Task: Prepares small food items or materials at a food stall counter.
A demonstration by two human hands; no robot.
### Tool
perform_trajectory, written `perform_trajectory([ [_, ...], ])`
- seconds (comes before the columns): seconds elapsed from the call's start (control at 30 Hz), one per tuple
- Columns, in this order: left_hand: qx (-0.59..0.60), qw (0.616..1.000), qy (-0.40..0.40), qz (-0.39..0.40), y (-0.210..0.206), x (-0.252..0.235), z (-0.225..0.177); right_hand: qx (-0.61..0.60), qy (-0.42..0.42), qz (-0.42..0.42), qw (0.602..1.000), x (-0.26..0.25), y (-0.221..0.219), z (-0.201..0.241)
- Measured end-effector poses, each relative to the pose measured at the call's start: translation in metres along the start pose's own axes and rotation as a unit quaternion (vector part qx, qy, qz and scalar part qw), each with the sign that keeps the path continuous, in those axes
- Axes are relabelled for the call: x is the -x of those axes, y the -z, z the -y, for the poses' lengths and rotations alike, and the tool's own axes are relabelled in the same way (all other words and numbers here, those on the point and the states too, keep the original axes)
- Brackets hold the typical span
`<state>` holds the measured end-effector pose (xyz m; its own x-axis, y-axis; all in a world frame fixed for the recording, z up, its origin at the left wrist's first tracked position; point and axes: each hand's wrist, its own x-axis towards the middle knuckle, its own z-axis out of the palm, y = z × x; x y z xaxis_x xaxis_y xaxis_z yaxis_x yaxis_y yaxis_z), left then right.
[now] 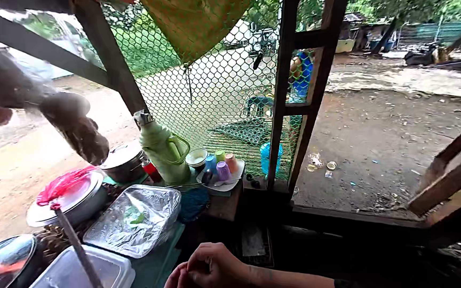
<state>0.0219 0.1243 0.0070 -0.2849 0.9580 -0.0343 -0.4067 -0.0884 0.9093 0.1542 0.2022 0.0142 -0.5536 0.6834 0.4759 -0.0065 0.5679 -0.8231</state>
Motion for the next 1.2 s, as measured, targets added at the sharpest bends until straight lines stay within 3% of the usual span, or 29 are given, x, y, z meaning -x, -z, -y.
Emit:
perform_trajectory([
  [0.17, -0.206, 0.967, -0.138, -0.05, -0.026, -0.014, 0.006, -0.057, -0.038, 0.051, 0.996, -0.022, 0.034, -0.01],
  [0.23, -0.231, 0.958, -0.163, -0.054, -0.031, -0.019, 0.002, -0.092, -0.053, 0.083, 0.991, -0.034, 0.045, -0.01],
  [0.4, -0.186, 0.964, -0.17, -0.081, -0.042, -0.026, -0.004, -0.095, 0.009, 0.089, 0.991, -0.048, 0.044, -0.022],
  [0.6, -0.067, 0.982, -0.103, -0.143, -0.038, -0.026, -0.015, -0.09, 0.062, 0.159, 0.981, -0.062, 0.045, -0.035],
  [0.8, 0.035, 0.984, -0.04, -0.168, -0.034, -0.019, -0.03, -0.064, 0.175, 0.138, 0.973, -0.06, 0.027, -0.035],
  [1.0, -0.053, 0.979, -0.085, -0.176, -0.013, 0.005, -0.043, -0.171, 0.127, 0.247, 0.945, -0.084, 0.008, -0.03],
  [1.2, 0.031, 0.965, -0.058, -0.252, 0.027, 0.058, -0.052, -0.204, 0.146, 0.323, 0.912, -0.074, -0.052, -0.009],
])
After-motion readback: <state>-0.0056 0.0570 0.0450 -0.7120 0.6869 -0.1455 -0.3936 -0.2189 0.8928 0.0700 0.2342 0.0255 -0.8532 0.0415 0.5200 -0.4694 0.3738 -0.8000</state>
